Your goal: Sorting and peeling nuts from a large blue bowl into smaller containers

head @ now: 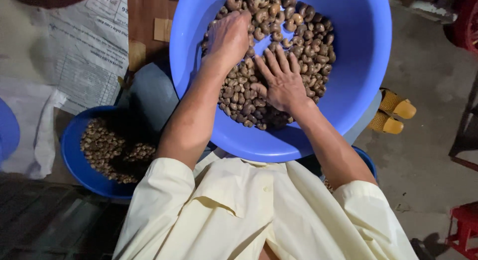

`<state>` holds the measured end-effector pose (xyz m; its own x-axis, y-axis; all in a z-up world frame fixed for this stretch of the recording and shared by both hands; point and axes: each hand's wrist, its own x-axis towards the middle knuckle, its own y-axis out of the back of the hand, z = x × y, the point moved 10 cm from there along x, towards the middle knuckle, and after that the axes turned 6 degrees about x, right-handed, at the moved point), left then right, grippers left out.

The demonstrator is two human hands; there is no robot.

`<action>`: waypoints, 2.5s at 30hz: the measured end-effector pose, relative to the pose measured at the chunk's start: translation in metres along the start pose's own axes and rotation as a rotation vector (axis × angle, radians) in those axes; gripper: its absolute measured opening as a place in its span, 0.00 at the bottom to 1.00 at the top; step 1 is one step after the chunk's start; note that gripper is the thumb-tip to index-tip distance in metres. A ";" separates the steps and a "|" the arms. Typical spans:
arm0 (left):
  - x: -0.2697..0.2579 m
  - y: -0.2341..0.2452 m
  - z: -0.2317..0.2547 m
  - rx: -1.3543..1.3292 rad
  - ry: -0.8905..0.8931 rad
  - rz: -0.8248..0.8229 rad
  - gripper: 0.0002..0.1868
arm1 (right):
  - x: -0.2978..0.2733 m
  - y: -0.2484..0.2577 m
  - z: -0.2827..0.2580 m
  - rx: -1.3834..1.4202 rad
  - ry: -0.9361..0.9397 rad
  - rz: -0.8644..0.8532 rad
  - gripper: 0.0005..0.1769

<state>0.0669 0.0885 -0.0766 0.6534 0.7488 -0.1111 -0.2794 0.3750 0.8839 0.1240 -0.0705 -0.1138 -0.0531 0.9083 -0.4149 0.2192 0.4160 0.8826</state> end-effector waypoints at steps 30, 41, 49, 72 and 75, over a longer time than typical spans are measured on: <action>0.011 -0.060 0.014 0.124 -0.009 -0.060 0.10 | -0.015 -0.004 0.010 0.096 -0.052 -0.007 0.39; -0.028 0.086 0.021 -1.198 0.081 -0.156 0.12 | -0.012 0.012 0.008 0.197 -0.016 0.140 0.37; -0.023 0.011 0.003 -0.687 0.097 -0.233 0.10 | 0.018 0.016 -0.014 0.056 0.096 0.033 0.38; -0.026 -0.049 0.016 -0.031 0.000 -0.468 0.17 | -0.003 0.107 0.011 0.363 0.211 0.625 0.14; -0.013 -0.023 0.013 0.006 -0.072 -0.135 0.10 | 0.024 0.106 0.014 0.225 0.202 0.665 0.22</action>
<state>0.0739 0.0628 -0.0892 0.7333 0.6507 -0.1971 -0.1810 0.4662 0.8660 0.1593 -0.0053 -0.0333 -0.0129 0.9653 0.2610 0.4612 -0.2259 0.8581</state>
